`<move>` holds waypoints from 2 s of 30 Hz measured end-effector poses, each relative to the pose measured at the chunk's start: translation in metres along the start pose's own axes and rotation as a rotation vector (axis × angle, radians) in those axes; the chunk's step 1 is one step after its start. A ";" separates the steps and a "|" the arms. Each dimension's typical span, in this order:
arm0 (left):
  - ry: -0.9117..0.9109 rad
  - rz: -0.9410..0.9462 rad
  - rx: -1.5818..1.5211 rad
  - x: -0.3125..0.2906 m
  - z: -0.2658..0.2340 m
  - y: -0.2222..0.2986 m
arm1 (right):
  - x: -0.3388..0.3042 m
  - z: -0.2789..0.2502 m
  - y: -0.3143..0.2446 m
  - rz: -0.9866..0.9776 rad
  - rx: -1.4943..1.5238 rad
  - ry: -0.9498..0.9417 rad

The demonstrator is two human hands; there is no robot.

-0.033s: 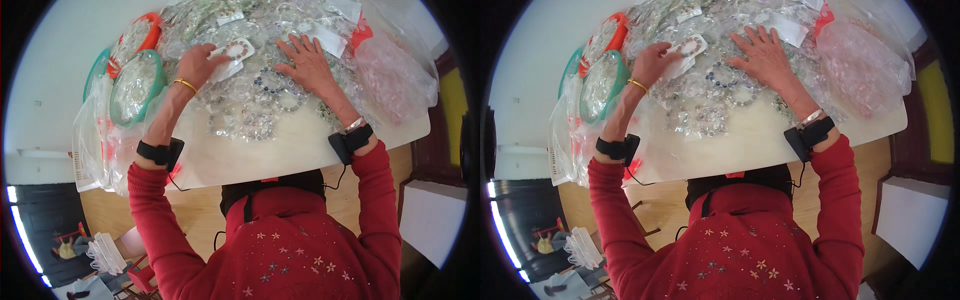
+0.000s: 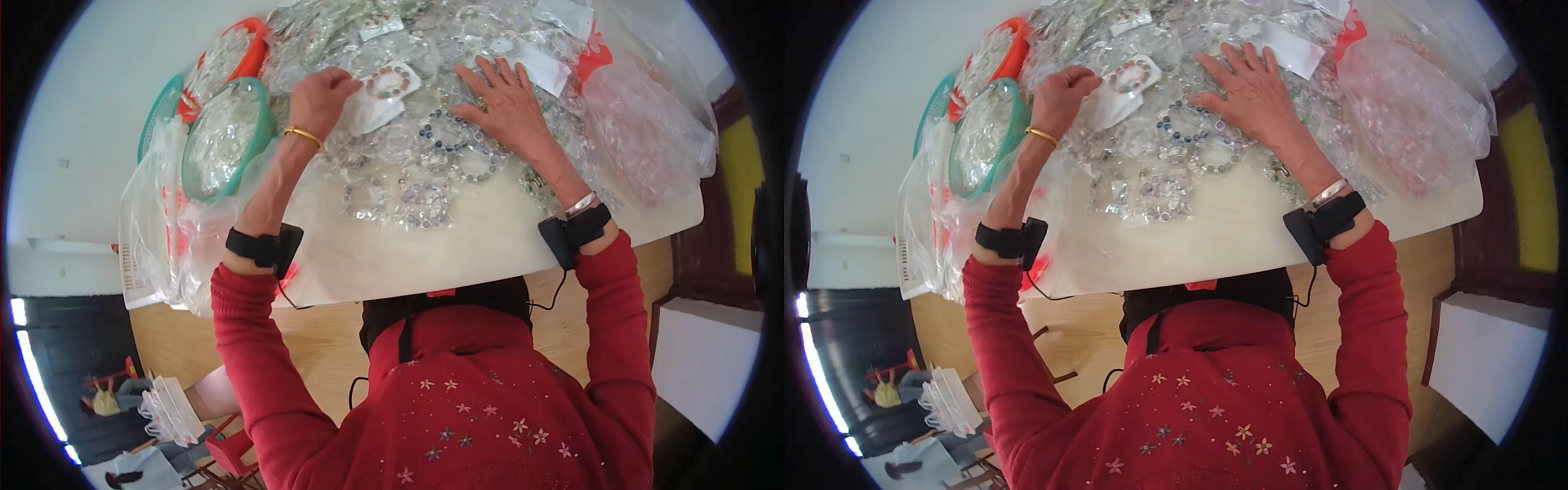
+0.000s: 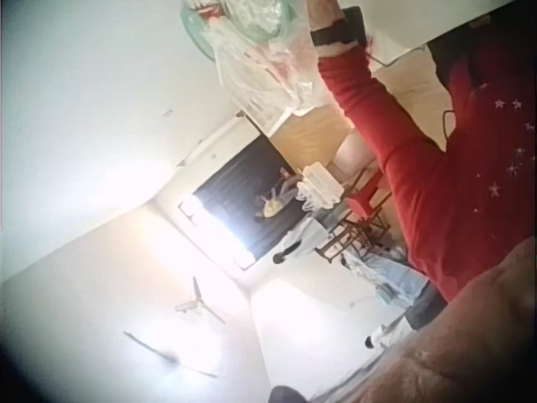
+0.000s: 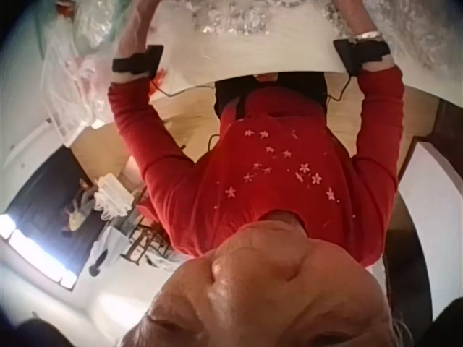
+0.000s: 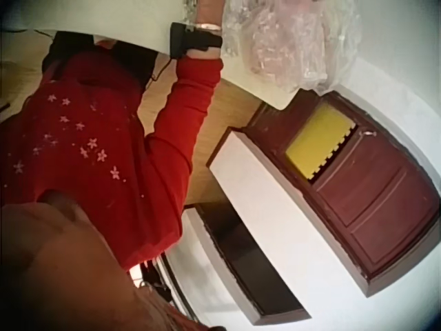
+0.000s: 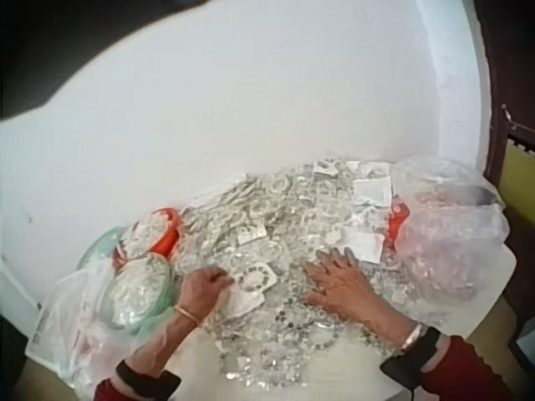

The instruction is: Sorting various jewelry items and placing them into small clear plastic bags.

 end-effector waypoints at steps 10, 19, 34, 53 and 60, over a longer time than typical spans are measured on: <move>0.275 -0.406 -0.562 -0.027 -0.039 -0.050 | 0.001 0.000 0.000 0.016 -0.020 -0.042; 0.357 0.374 0.227 -0.074 -0.025 0.022 | 0.002 -0.001 -0.001 0.009 -0.042 -0.056; 0.220 -0.471 -1.593 -0.054 -0.062 -0.009 | 0.004 -0.004 -0.003 0.036 -0.020 -0.092; 0.394 -0.645 -1.689 -0.105 -0.063 -0.014 | 0.004 -0.001 -0.004 -0.004 -0.029 -0.090; 0.915 -0.571 -2.033 -0.107 -0.093 -0.055 | 0.004 0.000 -0.005 -0.001 -0.027 -0.108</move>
Point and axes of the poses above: each hand's wrist, its own x-axis towards the middle knuckle, its own z-axis out of the palm, y = z × x, the point moved 5 cm from there along x, towards the middle knuckle, and after that the axes turned 10 degrees about y, right-handed, at the moved point
